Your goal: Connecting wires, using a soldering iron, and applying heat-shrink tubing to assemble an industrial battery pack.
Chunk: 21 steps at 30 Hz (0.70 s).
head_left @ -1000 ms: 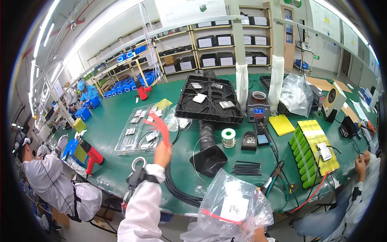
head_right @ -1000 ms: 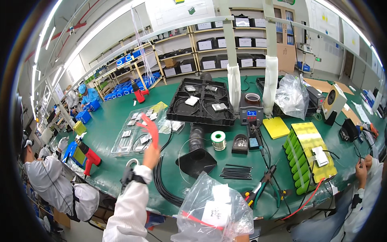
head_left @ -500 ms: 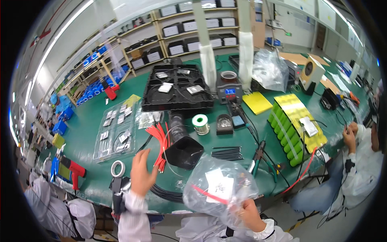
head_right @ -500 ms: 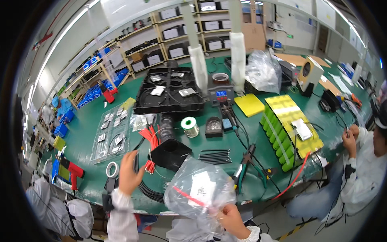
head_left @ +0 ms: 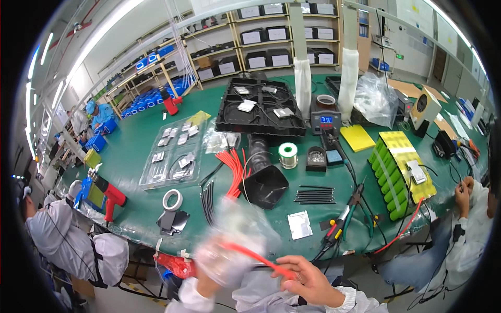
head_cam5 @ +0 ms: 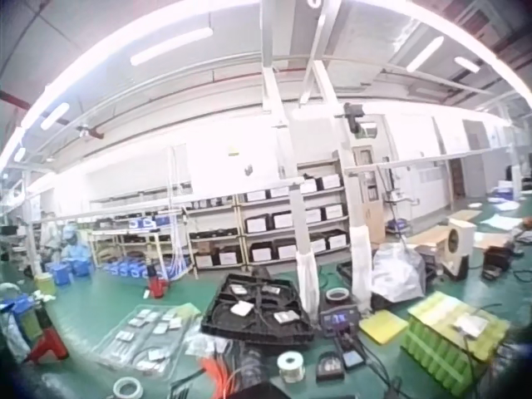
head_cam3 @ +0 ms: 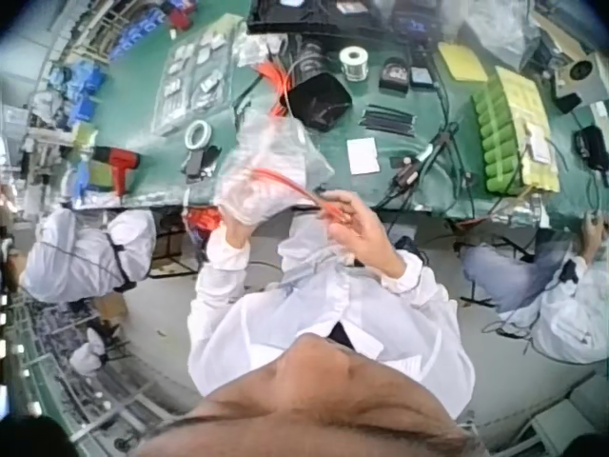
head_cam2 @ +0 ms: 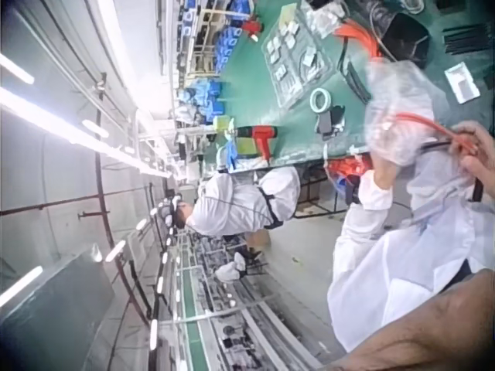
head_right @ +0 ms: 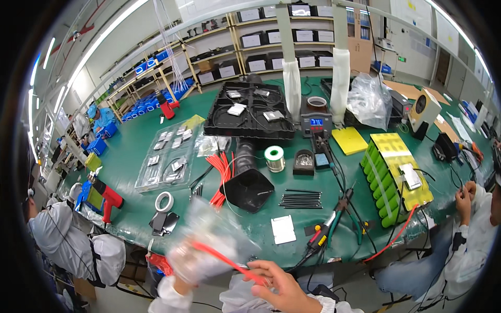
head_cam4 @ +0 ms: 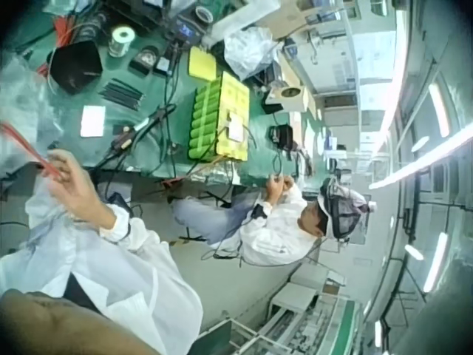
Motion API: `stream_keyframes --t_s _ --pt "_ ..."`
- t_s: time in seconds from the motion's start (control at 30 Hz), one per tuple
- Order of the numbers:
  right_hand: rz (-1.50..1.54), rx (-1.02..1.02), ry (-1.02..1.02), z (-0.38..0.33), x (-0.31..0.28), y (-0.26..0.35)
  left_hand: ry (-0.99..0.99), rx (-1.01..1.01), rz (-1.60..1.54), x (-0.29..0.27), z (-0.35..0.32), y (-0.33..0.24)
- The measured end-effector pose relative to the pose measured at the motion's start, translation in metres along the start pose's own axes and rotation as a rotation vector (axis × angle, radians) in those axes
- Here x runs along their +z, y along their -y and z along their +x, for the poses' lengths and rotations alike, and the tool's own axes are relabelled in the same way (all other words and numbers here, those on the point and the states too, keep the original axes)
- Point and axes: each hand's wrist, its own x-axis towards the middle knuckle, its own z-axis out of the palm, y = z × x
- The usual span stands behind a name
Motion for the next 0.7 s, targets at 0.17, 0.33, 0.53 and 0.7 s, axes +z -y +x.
stream_keyframes --t_s 0.17,0.33,0.53,0.7 --pt "-0.010 0.063 -0.125 -0.008 -0.030 -0.014 -0.413 -0.576 -0.702 -0.057 0.128 0.100" --pt "0.016 0.038 -0.336 -0.031 -0.050 -0.026 -0.606 -0.679 -0.822 -0.022 0.266 0.266" --pt "0.092 0.100 -0.533 -0.086 -0.077 -0.043 -0.177 -0.546 0.002 0.064 0.327 0.465" --pt "0.156 0.199 -0.767 -0.141 -0.083 -0.069 0.010 -0.643 0.419 0.176 0.346 0.465"
